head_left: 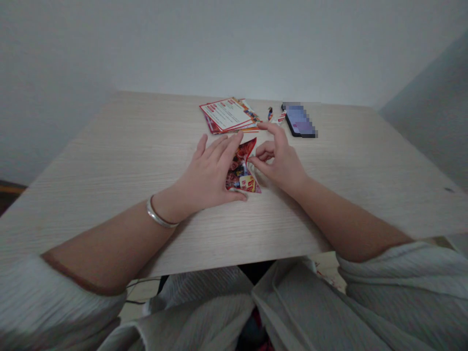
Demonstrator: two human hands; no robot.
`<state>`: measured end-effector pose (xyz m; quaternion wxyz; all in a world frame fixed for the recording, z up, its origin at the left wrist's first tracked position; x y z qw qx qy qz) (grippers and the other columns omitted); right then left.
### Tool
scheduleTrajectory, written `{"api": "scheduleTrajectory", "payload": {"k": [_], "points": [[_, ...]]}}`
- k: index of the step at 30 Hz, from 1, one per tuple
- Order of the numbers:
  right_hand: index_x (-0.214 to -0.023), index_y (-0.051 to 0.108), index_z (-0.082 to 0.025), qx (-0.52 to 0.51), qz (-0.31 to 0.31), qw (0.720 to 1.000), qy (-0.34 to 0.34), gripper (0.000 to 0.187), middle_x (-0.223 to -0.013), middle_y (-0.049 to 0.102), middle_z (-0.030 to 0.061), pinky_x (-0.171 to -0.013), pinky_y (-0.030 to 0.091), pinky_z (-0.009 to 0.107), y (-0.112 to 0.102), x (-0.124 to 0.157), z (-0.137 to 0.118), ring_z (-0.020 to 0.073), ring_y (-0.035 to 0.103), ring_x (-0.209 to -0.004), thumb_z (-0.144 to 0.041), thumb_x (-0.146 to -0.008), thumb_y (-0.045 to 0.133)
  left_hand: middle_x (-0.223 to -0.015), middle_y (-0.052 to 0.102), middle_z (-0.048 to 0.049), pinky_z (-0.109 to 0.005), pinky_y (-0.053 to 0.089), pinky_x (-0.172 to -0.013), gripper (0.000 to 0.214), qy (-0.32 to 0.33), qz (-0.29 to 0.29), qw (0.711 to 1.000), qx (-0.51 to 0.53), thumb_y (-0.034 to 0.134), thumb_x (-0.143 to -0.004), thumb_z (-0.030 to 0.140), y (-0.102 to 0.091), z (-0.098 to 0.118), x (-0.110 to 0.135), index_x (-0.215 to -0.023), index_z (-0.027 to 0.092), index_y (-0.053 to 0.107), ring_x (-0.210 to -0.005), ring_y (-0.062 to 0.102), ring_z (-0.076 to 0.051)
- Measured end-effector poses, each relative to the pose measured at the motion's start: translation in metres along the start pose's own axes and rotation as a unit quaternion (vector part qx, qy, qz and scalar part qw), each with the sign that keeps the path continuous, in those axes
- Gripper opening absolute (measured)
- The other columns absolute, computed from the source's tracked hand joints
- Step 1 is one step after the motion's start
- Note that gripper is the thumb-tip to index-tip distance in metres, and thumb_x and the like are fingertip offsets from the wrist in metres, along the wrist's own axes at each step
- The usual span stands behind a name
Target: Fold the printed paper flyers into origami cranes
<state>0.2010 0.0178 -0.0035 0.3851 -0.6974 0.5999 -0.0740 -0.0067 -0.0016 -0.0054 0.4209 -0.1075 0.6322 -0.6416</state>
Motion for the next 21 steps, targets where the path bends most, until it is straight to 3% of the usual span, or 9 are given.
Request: {"api": "scheduleTrajectory", "payload": {"k": [2,5,7,13,18,21], "points": [[-0.141,0.051,-0.029,0.011,-0.001,1.000,-0.010,0.055,-0.090,0.074,-0.0010,-0.075,0.059,0.036,-0.002,0.001,-0.002,0.0205,0.072,-0.078,-0.030,-0.089,0.068,-0.161,0.046,-0.0253,-0.069,0.011,-0.129,0.129,-0.004,-0.002,1.000,-0.015,0.065,-0.081,0.084,-0.002,0.002,0.000,-0.170,0.013,0.005,-0.148,0.045,-0.044],[-0.111,0.067,-0.026,0.055,-0.013,0.996,-0.064,0.020,-0.095,0.075,0.0017,-0.080,0.057,0.036,-0.004,0.001,-0.003,0.0208,0.071,-0.084,-0.026,-0.091,0.065,-0.156,0.052,-0.0226,-0.065,0.014,-0.131,0.121,0.008,-0.001,0.999,-0.035,0.061,-0.086,0.080,-0.006,0.005,0.001,-0.171,0.012,0.008,-0.144,0.050,-0.040],[-0.094,0.068,-0.025,0.079,-0.027,0.991,-0.108,0.009,-0.096,0.075,0.0035,-0.084,0.055,0.036,-0.006,0.000,-0.003,0.0214,0.070,-0.089,-0.021,-0.091,0.061,-0.153,0.054,-0.0222,-0.063,0.018,-0.130,0.118,0.018,0.004,0.999,-0.046,0.059,-0.087,0.079,-0.007,0.005,0.001,-0.170,0.011,0.010,-0.142,0.052,-0.039],[-0.097,0.073,-0.024,0.056,-0.071,0.978,-0.188,0.019,-0.105,0.076,0.0066,-0.089,0.055,0.038,-0.008,-0.001,0.003,0.0226,0.069,-0.098,-0.015,-0.090,0.058,-0.145,0.060,-0.0228,-0.061,0.023,-0.128,0.117,0.024,0.003,0.999,-0.048,0.059,-0.088,0.077,-0.005,0.002,0.001,-0.169,0.008,0.012,-0.136,0.055,-0.039],[-0.109,0.077,-0.025,0.038,-0.103,0.973,-0.204,0.030,-0.114,0.075,0.0079,-0.092,0.057,0.040,-0.007,0.001,0.012,0.0233,0.069,-0.105,-0.014,-0.087,0.061,-0.145,0.059,-0.0249,-0.063,0.026,-0.125,0.120,0.005,-0.005,1.000,-0.024,0.062,-0.086,0.075,-0.004,-0.003,-0.002,-0.169,0.006,0.009,-0.132,0.056,-0.040],[-0.108,0.080,-0.026,0.027,-0.103,0.971,-0.214,0.025,-0.118,0.074,0.0078,-0.096,0.056,0.040,-0.003,0.002,0.014,0.0236,0.070,-0.108,-0.018,-0.087,0.068,-0.149,0.057,-0.0270,-0.064,0.027,-0.123,0.121,-0.002,-0.009,1.000,-0.017,0.064,-0.086,0.073,-0.004,-0.005,-0.003,-0.169,0.006,0.007,-0.130,0.056,-0.041]]}}
Point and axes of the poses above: each hand's wrist, its own x-axis away from the middle knuckle, its own y-axis out of the palm, z = x × y, the point moved 2 cm from there along -x, towards the middle knuckle
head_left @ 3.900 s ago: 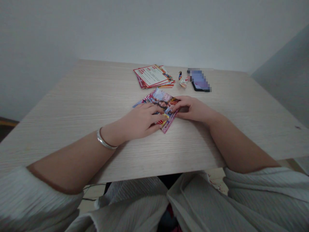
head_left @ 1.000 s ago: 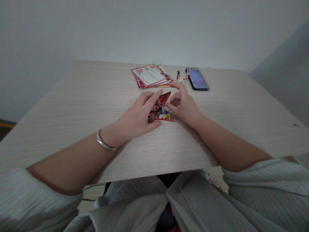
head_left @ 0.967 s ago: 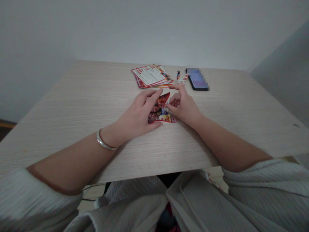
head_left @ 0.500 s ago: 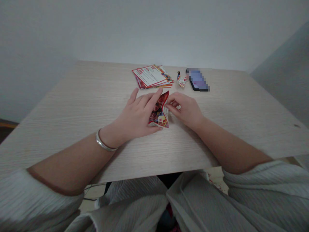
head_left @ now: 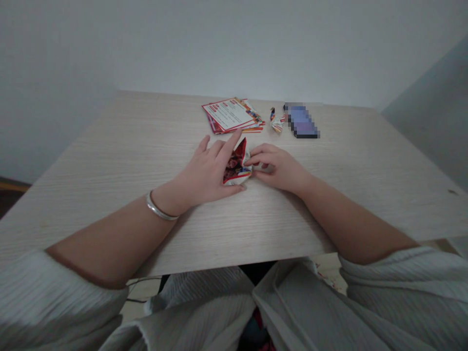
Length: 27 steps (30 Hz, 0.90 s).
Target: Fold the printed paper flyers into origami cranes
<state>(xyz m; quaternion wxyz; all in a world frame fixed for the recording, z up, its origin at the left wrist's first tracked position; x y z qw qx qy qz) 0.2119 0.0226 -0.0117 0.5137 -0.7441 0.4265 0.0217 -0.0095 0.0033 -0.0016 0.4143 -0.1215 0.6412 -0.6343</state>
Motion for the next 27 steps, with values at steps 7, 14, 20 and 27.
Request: {"api": "scheduleTrajectory", "payload": {"k": [7,14,20,27], "points": [[-0.097,0.082,-0.026,0.028,-0.020,0.999,0.020,0.018,-0.116,0.076,0.0059,-0.095,0.056,0.039,0.006,-0.003,0.000,0.0219,0.071,-0.105,-0.016,-0.091,0.067,-0.141,0.063,-0.0269,-0.053,0.044,-0.107,0.134,-0.024,-0.043,0.998,0.040,0.075,-0.077,0.072,0.001,0.000,-0.002,-0.169,0.005,0.004,-0.123,0.063,-0.041],[-0.097,0.081,-0.024,0.049,-0.024,0.998,-0.009,0.013,-0.114,0.074,0.0065,-0.093,0.056,0.039,0.008,-0.004,0.001,0.0226,0.069,-0.104,-0.017,-0.087,0.075,-0.132,0.068,-0.0233,-0.047,0.050,-0.097,0.127,-0.058,-0.070,0.995,0.036,0.082,-0.074,0.064,-0.005,0.006,-0.003,-0.167,0.008,0.015,-0.117,0.066,-0.040],[-0.090,0.080,-0.020,0.075,0.007,0.997,-0.017,0.005,-0.107,0.074,0.0079,-0.088,0.055,0.037,0.010,-0.003,0.002,0.0221,0.069,-0.098,-0.017,-0.086,0.077,-0.133,0.068,-0.0226,-0.046,0.049,-0.096,0.121,-0.065,-0.072,0.995,0.023,0.077,-0.080,0.058,-0.006,0.007,-0.005,-0.168,0.008,0.012,-0.120,0.066,-0.040],[-0.097,0.083,-0.023,0.088,-0.002,0.995,0.036,0.014,-0.121,0.079,0.0065,-0.094,0.056,0.037,0.007,-0.002,-0.002,0.0226,0.074,-0.108,-0.017,-0.091,0.072,-0.137,0.066,-0.0230,-0.050,0.042,-0.104,0.132,-0.049,-0.075,0.996,-0.029,0.080,-0.071,0.070,-0.014,0.013,-0.006,-0.169,0.009,0.014,-0.124,0.063,-0.043]]}}
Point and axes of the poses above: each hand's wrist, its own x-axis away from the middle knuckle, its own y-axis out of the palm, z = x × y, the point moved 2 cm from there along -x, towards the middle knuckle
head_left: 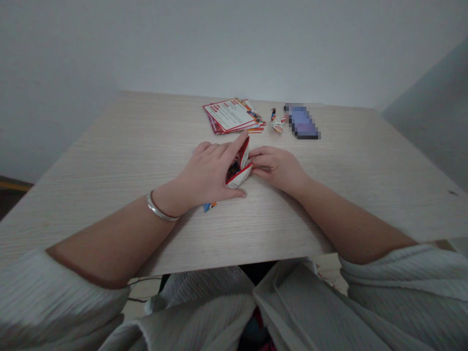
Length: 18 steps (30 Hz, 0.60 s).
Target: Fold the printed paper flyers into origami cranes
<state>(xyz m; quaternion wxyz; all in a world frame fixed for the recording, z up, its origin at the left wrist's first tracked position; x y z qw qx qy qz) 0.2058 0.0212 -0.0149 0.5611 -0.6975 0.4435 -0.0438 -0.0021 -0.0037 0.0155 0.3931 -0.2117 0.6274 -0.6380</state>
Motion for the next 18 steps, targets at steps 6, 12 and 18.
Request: {"api": "scheduleTrajectory", "payload": {"k": [6,12,18], "points": [[-0.103,0.084,-0.025,0.011,-0.013,1.000,0.017,0.018,-0.129,0.079,0.0043,-0.103,0.057,0.038,-0.006,0.000,-0.006,0.0232,0.076,-0.117,-0.020,-0.096,0.068,-0.135,0.068,-0.0219,-0.048,0.042,-0.100,0.127,-0.027,-0.029,0.999,-0.017,0.076,-0.076,0.060,-0.006,0.003,0.002,-0.169,0.009,0.008,-0.122,0.064,-0.041],[-0.108,0.083,-0.027,0.039,0.002,0.999,0.024,0.021,-0.131,0.079,0.0014,-0.102,0.057,0.038,-0.006,0.002,-0.008,0.0230,0.075,-0.118,-0.020,-0.096,0.066,-0.139,0.067,-0.0215,-0.047,0.041,-0.100,0.111,-0.023,0.008,0.998,-0.059,0.071,-0.081,0.049,-0.014,0.005,0.002,-0.169,0.011,0.015,-0.124,0.064,-0.040],[-0.108,0.082,-0.027,0.068,0.064,0.995,0.041,0.024,-0.125,0.081,0.0019,-0.098,0.060,0.039,-0.008,0.004,-0.004,0.0241,0.077,-0.112,-0.018,-0.094,0.065,-0.132,0.071,-0.0164,-0.045,0.040,-0.100,0.090,-0.016,0.039,0.996,-0.073,0.063,-0.093,0.044,-0.022,0.006,0.004,-0.169,0.019,0.020,-0.121,0.066,-0.035]]}}
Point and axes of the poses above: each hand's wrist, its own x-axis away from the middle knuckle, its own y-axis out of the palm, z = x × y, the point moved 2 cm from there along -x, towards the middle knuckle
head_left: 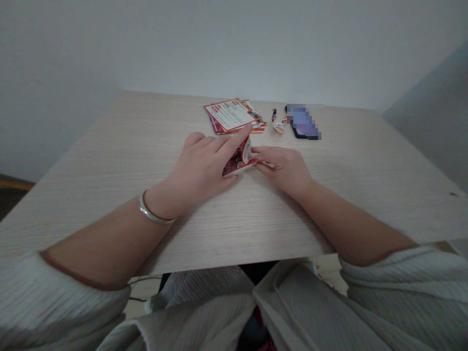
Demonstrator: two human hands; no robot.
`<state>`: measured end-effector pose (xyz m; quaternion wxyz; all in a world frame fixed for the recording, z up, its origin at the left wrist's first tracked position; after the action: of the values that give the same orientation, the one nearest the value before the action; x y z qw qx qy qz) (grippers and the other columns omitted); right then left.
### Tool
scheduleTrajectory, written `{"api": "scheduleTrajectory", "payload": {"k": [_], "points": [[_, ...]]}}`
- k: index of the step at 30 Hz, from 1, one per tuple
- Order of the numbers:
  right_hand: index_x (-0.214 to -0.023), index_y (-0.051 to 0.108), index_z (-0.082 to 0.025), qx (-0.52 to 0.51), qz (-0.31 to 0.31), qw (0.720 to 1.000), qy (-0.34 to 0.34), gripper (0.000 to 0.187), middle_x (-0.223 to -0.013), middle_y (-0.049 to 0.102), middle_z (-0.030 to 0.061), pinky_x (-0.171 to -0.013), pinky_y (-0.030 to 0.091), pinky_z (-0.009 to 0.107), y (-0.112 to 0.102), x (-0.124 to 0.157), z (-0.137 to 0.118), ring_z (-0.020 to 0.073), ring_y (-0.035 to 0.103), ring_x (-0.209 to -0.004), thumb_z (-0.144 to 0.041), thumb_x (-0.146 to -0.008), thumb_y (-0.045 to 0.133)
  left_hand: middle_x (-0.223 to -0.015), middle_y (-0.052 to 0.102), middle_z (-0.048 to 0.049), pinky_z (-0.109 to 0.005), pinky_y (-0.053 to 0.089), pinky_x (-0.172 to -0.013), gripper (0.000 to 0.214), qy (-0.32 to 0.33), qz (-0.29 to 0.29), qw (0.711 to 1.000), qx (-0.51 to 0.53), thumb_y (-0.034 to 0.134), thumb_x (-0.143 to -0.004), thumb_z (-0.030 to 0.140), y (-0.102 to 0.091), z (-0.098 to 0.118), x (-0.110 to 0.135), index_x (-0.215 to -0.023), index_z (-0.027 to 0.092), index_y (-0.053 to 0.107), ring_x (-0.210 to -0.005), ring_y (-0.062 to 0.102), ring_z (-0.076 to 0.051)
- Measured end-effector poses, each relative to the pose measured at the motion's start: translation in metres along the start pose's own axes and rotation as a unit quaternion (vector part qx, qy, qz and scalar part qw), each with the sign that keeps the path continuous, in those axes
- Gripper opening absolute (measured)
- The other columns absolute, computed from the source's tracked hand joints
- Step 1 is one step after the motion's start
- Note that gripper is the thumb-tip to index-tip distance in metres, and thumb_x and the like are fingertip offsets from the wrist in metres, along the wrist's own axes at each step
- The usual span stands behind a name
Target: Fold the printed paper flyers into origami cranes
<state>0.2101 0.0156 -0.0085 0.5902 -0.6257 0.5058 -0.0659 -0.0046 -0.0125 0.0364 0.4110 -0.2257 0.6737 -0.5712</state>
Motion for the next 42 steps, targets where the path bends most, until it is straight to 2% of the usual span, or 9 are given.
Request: {"api": "scheduleTrajectory", "payload": {"k": [5,10,16,20,25,28,31,35,42], "points": [[-0.107,0.083,-0.028,-0.003,0.021,1.000,-0.002,0.024,-0.123,0.081,0.0007,-0.096,0.061,0.037,-0.001,0.001,0.000,0.0226,0.078,-0.110,-0.018,-0.095,0.064,-0.132,0.070,-0.0180,-0.048,0.042,-0.106,0.103,-0.019,0.007,0.999,0.036,0.067,-0.091,0.047,0.008,-0.005,-0.002,-0.169,0.013,0.009,-0.120,0.066,-0.035],[-0.107,0.083,-0.029,0.010,-0.001,0.999,-0.031,0.022,-0.126,0.081,-0.0008,-0.092,0.060,0.033,-0.002,0.003,-0.004,0.0210,0.078,-0.111,-0.023,-0.098,0.064,-0.169,0.037,-0.0226,-0.055,0.029,-0.123,0.123,0.006,0.033,0.996,0.081,0.070,-0.085,0.062,0.013,-0.008,-0.004,-0.169,0.015,-0.006,-0.146,0.048,-0.039],[-0.110,0.082,-0.029,0.028,-0.064,0.997,-0.044,0.020,-0.129,0.079,0.0009,-0.093,0.058,0.034,-0.004,0.003,-0.010,0.0216,0.077,-0.112,-0.027,-0.100,0.064,-0.139,0.068,-0.0203,-0.050,0.047,-0.105,0.133,-0.025,-0.033,0.995,0.089,0.080,-0.075,0.059,0.012,-0.010,-0.004,-0.170,0.013,-0.002,-0.111,0.070,-0.036],[-0.112,0.081,-0.030,0.031,-0.068,0.996,-0.056,0.022,-0.130,0.079,0.0002,-0.091,0.057,0.032,-0.005,0.004,-0.010,0.0206,0.077,-0.112,-0.028,-0.101,0.063,-0.149,0.062,-0.0178,-0.047,0.048,-0.103,0.125,-0.016,-0.014,0.994,0.102,0.076,-0.079,0.057,0.008,-0.009,-0.004,-0.170,0.020,-0.001,-0.121,0.066,-0.035],[-0.114,0.081,-0.030,0.027,-0.061,0.995,-0.077,0.023,-0.130,0.079,-0.0003,-0.086,0.056,0.029,-0.006,0.006,-0.009,0.0192,0.077,-0.110,-0.026,-0.102,0.062,-0.132,0.071,-0.0189,-0.047,0.048,-0.100,0.133,-0.028,-0.049,0.997,0.058,0.075,-0.079,0.064,0.007,-0.010,-0.003,-0.169,0.007,-0.004,-0.103,0.071,-0.033],[-0.111,0.081,-0.029,0.040,-0.056,0.994,-0.080,0.022,-0.128,0.080,0.0002,-0.083,0.056,0.029,-0.008,0.006,-0.008,0.0195,0.078,-0.107,-0.026,-0.102,0.062,-0.137,0.068,-0.0234,-0.047,0.047,-0.100,0.135,-0.023,-0.037,0.996,0.083,0.073,-0.078,0.073,0.010,-0.015,-0.004,-0.169,0.006,0.000,-0.110,0.069,-0.037],[-0.105,0.082,-0.028,0.073,-0.060,0.993,-0.069,0.020,-0.130,0.079,0.0008,-0.083,0.057,0.032,-0.012,0.007,-0.004,0.0212,0.077,-0.107,-0.023,-0.099,0.063,-0.137,0.068,-0.0209,-0.046,0.047,-0.101,0.128,-0.023,-0.020,0.993,0.114,0.069,-0.081,0.075,0.015,-0.022,-0.005,-0.170,0.011,0.001,-0.120,0.066,-0.037],[-0.091,0.081,-0.025,0.087,-0.109,0.986,-0.094,0.023,-0.137,0.075,0.0024,-0.087,0.056,0.033,-0.015,0.006,0.000,0.0219,0.074,-0.113,-0.013,-0.095,0.062,-0.123,0.073,-0.0191,-0.043,0.048,-0.095,0.094,-0.054,-0.058,0.993,0.087,0.052,-0.096,0.067,0.023,-0.028,-0.005,-0.167,0.011,0.026,-0.110,0.069,-0.035],[-0.096,0.080,-0.025,0.082,-0.127,0.982,-0.115,0.020,-0.122,0.077,0.0037,-0.084,0.051,0.032,-0.012,0.002,-0.001,0.0217,0.069,-0.108,-0.013,-0.091,0.065,-0.133,0.068,-0.0240,-0.048,0.046,-0.101,0.107,-0.088,-0.083,0.992,0.038,0.070,-0.084,0.071,0.032,-0.026,-0.005,-0.165,0.011,0.032,-0.121,0.063,-0.041]]}}
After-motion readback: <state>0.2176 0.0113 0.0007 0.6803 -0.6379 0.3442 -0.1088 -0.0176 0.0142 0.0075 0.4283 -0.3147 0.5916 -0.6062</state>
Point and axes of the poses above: each hand's wrist, its own x-axis away from the middle knuckle, its own y-axis out of the palm, z = x × y, the point moved 2 cm from there along -x, towards the middle knuckle
